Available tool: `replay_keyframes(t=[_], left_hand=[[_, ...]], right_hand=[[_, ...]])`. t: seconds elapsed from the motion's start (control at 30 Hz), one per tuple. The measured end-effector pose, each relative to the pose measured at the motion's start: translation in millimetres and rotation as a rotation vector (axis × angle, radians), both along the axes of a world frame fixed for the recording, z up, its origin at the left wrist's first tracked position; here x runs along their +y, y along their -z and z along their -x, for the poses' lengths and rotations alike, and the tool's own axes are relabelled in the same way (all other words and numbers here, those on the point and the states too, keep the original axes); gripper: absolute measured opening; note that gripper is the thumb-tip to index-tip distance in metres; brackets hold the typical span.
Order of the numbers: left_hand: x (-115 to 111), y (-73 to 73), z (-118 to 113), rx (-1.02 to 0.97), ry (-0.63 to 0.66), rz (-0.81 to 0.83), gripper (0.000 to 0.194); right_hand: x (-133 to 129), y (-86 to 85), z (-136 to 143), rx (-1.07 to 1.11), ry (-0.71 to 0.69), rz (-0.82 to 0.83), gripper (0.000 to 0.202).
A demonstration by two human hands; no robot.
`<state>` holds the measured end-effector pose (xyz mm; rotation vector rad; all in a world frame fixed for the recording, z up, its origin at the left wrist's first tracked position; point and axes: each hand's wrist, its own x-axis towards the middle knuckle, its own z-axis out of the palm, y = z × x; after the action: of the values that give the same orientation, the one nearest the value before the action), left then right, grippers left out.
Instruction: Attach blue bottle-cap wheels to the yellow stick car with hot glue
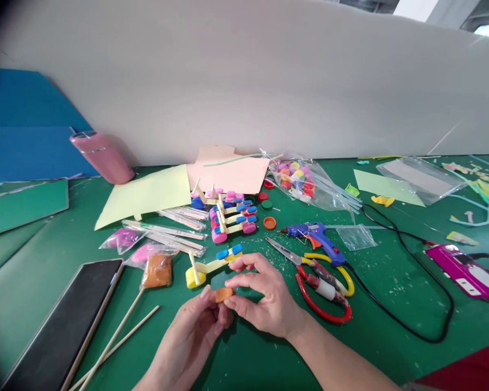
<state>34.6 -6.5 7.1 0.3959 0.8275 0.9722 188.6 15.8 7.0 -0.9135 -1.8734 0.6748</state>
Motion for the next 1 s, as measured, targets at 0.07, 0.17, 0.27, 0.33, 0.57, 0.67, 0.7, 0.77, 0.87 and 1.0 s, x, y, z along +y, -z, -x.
replay_keyframes(t=[0.07, 0.17, 0.27, 0.33, 0.57, 0.67, 0.7, 0.77, 0.87, 1.0], left_hand=[[0, 1.3, 1, 0.037, 0.009, -0.029, 0.025], [0, 4.9, 2, 0.068, -0.002, -0.039, 0.020], [0, 7.0, 2, 0.114, 0.009, -0.048, 0.019], [0, 6.6, 2, 0.156, 0.034, -0.071, 0.019], [-2, 4.4, 2, -0.081, 0.031, 0.019, 0.022], [-2, 3.6, 1, -0.165, 0.040, 0.017, 0.020], [-2, 3.2, 1, -0.183, 0.038, 0.014, 0.020], [-2, 2.3, 1, -0.210, 0.032, 0.013, 0.021], [-1, 1.4, 2, -0.226, 0.018, 0.028, 0.019], [-1, 1.1, 3, -0.186, -0.016, 0.042, 0.018]], right_hand=[[0, -0.1, -1, -0.015, -0.014, 0.002, 0.018], [0, 0.7, -2, -0.034, -0.046, -0.001, 0.029], [1, 2.8, -2, -0.073, -0.060, -0.016, 0.036], [1, 3.7, -1, -0.103, -0.057, -0.028, 0.031], [0, -8.1, 4, -0.120, -0.053, -0.017, 0.021], [0, -13.1, 8, -0.101, -0.045, -0.012, 0.020], [0, -13.5, 9, -0.094, -0.039, -0.013, 0.020], [0, -12.8, 12, -0.081, -0.029, -0.017, 0.021], [0, -10.1, 16, -0.061, -0.011, -0.033, 0.022], [0, -7.6, 21, -0.050, 0.033, -0.068, 0.019]])
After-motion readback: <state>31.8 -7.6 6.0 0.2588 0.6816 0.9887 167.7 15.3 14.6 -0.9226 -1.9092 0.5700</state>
